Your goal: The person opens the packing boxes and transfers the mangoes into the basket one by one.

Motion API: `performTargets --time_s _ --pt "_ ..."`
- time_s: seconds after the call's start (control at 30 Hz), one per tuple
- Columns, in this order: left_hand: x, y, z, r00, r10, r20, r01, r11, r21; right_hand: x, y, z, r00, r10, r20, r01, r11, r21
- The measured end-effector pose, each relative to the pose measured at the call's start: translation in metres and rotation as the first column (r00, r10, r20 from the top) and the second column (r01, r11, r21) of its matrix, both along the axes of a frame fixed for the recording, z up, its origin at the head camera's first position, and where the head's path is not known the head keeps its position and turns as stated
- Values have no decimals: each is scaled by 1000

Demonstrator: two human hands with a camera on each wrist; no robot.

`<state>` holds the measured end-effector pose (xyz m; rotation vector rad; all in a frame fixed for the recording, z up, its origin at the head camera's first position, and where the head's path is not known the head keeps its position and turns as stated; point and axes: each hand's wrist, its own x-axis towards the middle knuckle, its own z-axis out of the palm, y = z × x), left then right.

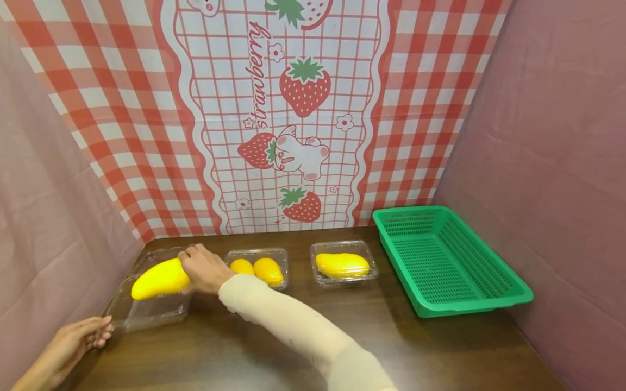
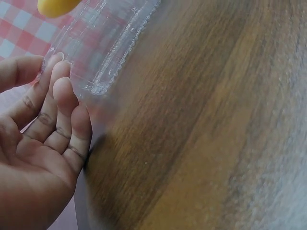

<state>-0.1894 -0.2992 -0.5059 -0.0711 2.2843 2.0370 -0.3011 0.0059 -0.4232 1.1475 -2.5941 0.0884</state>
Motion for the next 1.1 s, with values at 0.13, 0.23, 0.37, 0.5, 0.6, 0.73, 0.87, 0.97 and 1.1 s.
performTargets --time_s 0.13,0.23,0.37,0.5,0.6,0.73,0.87,0.97,1.1 --pt "-1 1 0 1000 11 2 -11 1000 -19 -2 8 3 1000 2 1 -2 1000 -23" --pt "-2 3 1 1000 20 5 -19 999 -40 -4 16 5 1000 0 2 0 999 -32" --pt "-4 4 0 1000 18 -8 -19 999 -27 -7 25 6 1000 2 9 -1 999 -37" --pt "-3 2 -1 1000 13 -19 -13 1000 -1 -8 33 8 999 -3 51 6 999 -51" --pt "-1 2 -1 1000 18 -3 -18 1000 -11 -8 38 8 998 -19 67 23 998 -59" --pt "-1 1 -2 1000 21 10 -21 1000 -7 -10 46 9 998 -25 50 28 997 -69" --pt "-1 0 -5 1000 11 -8 -11 1000 16 -12 54 11 999 -25 45 29 996 -79" --pt "-2 0 -5 1000 7 -13 -7 1000 2 -13 62 13 999 -34 41 37 997 -67" --pt "-3 0 -5 1000 3 -25 -3 1000 5 -16 71 16 999 -39 35 41 998 -52"
